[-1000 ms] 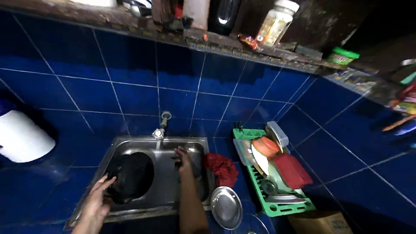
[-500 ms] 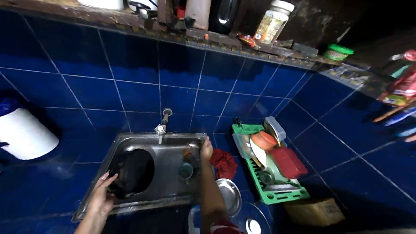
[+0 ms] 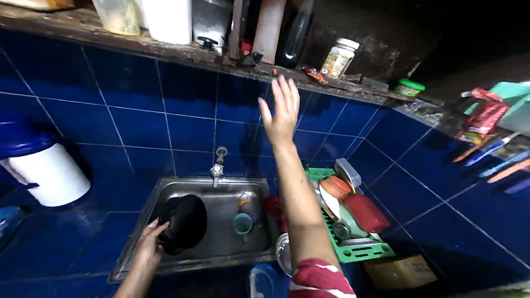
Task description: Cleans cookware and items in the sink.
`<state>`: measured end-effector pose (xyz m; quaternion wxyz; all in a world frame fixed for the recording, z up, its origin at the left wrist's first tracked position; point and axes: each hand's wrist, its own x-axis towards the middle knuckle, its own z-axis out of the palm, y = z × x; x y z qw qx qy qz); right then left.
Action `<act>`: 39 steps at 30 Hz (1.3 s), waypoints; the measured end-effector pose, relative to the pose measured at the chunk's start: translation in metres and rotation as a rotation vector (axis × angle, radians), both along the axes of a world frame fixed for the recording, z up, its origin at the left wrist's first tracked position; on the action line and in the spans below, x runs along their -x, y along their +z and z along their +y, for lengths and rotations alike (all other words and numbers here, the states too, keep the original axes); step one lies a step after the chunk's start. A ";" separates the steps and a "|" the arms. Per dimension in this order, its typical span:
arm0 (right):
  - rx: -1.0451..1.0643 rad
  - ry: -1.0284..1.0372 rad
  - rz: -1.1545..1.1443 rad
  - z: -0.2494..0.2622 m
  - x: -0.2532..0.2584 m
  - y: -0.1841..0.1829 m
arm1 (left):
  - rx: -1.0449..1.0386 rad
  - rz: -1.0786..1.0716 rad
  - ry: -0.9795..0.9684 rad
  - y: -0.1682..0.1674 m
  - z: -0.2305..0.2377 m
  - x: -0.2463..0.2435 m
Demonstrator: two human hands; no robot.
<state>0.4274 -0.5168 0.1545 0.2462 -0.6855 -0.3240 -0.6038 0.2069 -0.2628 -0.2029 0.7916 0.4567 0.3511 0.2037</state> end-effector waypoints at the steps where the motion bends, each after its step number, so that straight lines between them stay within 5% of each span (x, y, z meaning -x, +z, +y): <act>1: 0.066 -0.024 -0.003 0.015 -0.001 0.026 | -0.012 -0.017 -0.026 -0.002 0.004 0.001; 5: 0.370 -0.096 0.287 0.045 -0.013 0.087 | 0.020 -0.125 -0.095 -0.002 0.019 0.009; 9: 0.081 0.139 0.348 0.022 0.018 0.088 | 0.004 -0.167 -0.157 0.008 0.033 0.010; 13: -0.034 0.293 0.596 -0.032 0.101 0.000 | -0.024 -0.090 -0.241 0.010 0.044 0.007; 18: -0.089 -0.042 1.411 -0.123 0.187 -0.207 | -0.033 -0.032 -0.325 0.007 0.050 -0.002; 22: -0.410 -0.235 1.689 -0.160 0.246 -0.332 | -0.029 0.031 -0.365 -0.007 0.052 -0.011; 25: -0.339 -0.322 1.693 -0.143 0.272 -0.362 | -0.044 0.068 -0.396 -0.011 0.050 -0.017; 32: 0.465 -0.310 1.982 -0.114 0.281 -0.378 | -0.157 0.169 -0.512 -0.010 0.052 -0.033; 39: 0.650 -0.246 1.991 -0.114 0.278 -0.382 | -0.354 0.217 -0.693 -0.017 0.060 -0.051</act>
